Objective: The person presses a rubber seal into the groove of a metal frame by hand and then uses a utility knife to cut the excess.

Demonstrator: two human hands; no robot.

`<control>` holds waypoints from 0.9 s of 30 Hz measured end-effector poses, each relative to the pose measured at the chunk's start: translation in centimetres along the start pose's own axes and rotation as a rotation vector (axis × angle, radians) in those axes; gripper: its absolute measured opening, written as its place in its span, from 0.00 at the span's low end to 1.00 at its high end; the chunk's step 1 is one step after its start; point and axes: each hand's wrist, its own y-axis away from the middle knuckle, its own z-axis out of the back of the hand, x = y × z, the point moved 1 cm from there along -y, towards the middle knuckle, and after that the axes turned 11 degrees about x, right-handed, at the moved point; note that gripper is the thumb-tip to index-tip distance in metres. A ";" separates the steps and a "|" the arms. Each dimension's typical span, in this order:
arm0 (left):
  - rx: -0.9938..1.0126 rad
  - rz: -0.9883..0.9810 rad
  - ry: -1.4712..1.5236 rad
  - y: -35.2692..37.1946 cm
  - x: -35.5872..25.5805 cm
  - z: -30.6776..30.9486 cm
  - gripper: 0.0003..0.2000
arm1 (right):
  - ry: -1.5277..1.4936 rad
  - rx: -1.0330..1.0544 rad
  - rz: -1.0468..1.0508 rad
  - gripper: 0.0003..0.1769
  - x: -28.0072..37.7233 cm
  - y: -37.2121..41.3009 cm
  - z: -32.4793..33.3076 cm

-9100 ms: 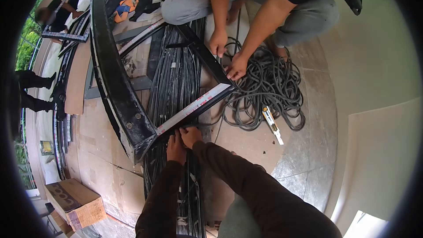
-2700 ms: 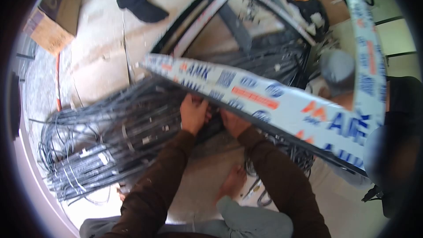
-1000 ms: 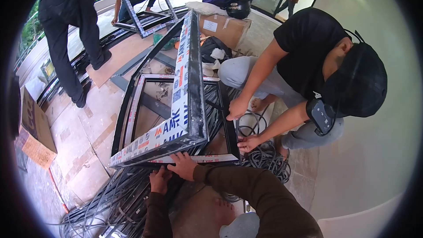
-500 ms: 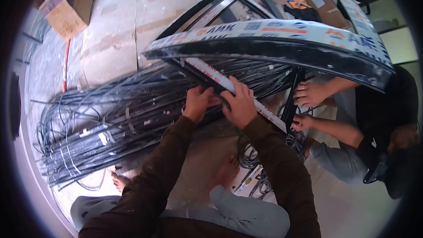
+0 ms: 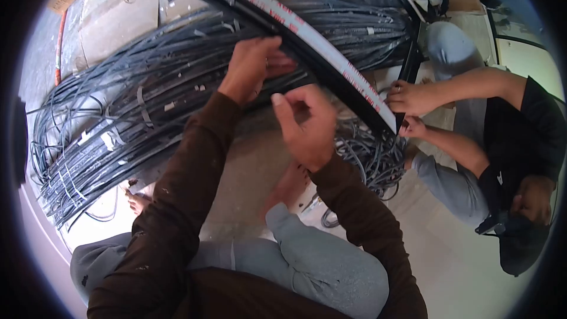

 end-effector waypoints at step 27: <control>0.075 -0.097 -0.209 -0.3 -2.5 -2.0 0.09 | -1.202 -0.130 -0.049 0.12 -1.8 -7.4 -0.5</control>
